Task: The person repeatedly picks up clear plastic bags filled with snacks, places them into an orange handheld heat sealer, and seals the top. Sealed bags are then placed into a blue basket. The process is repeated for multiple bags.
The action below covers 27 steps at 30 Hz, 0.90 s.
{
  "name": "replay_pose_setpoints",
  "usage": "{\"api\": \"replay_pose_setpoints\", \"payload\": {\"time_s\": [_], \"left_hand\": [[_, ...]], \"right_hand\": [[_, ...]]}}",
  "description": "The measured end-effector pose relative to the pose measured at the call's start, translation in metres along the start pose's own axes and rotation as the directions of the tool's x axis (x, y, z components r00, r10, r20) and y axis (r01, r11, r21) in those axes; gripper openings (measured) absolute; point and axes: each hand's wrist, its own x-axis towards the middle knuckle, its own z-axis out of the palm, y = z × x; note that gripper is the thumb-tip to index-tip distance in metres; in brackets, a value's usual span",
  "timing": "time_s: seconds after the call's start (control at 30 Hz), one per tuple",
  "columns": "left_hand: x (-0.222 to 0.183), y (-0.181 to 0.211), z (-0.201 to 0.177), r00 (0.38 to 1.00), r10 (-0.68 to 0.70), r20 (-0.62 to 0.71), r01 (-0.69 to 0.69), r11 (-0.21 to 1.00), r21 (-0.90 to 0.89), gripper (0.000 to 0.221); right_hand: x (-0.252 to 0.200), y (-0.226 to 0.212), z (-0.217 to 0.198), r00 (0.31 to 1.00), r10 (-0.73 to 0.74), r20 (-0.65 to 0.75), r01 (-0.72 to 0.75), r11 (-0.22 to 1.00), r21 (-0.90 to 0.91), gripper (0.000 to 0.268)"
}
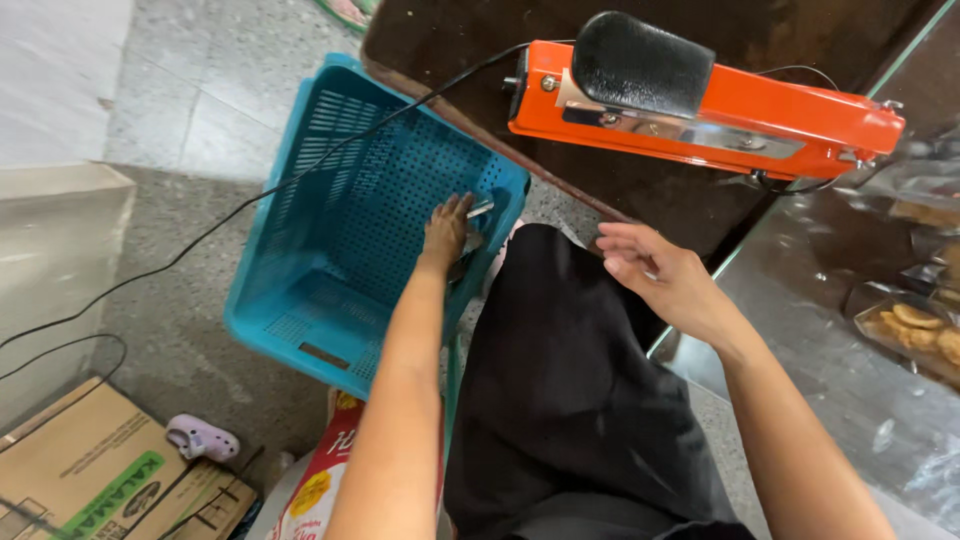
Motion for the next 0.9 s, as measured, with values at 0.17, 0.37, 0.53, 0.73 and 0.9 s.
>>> {"api": "replay_pose_setpoints", "payload": {"time_s": [0.17,0.37,0.53,0.73,0.9], "left_hand": [[0.002,0.009,0.042,0.982,-0.116,0.148,0.118,0.993,-0.006,0.063],[0.013,0.001,0.055,0.945,-0.207,0.254,0.234,0.969,-0.082,0.06],[0.008,-0.004,0.038,0.941,-0.216,0.26,0.234,0.972,-0.039,0.076],[-0.015,0.039,-0.066,0.999,0.024,-0.03,-0.024,1.0,0.02,0.06],[-0.08,0.202,-0.181,0.999,-0.026,0.033,0.042,0.607,-0.794,0.029]], "right_hand": [[0.004,0.001,-0.013,0.991,0.127,-0.039,-0.125,0.991,0.051,0.045],[0.006,0.002,-0.026,0.995,0.088,-0.049,-0.08,0.987,0.138,0.044],[-0.001,0.012,-0.038,0.997,0.033,-0.072,-0.019,0.98,0.198,0.043],[-0.024,0.032,-0.046,0.98,-0.008,-0.2,0.077,0.938,0.339,0.041],[-0.054,0.07,-0.048,0.915,-0.001,-0.403,0.192,0.88,0.434,0.035]]}}
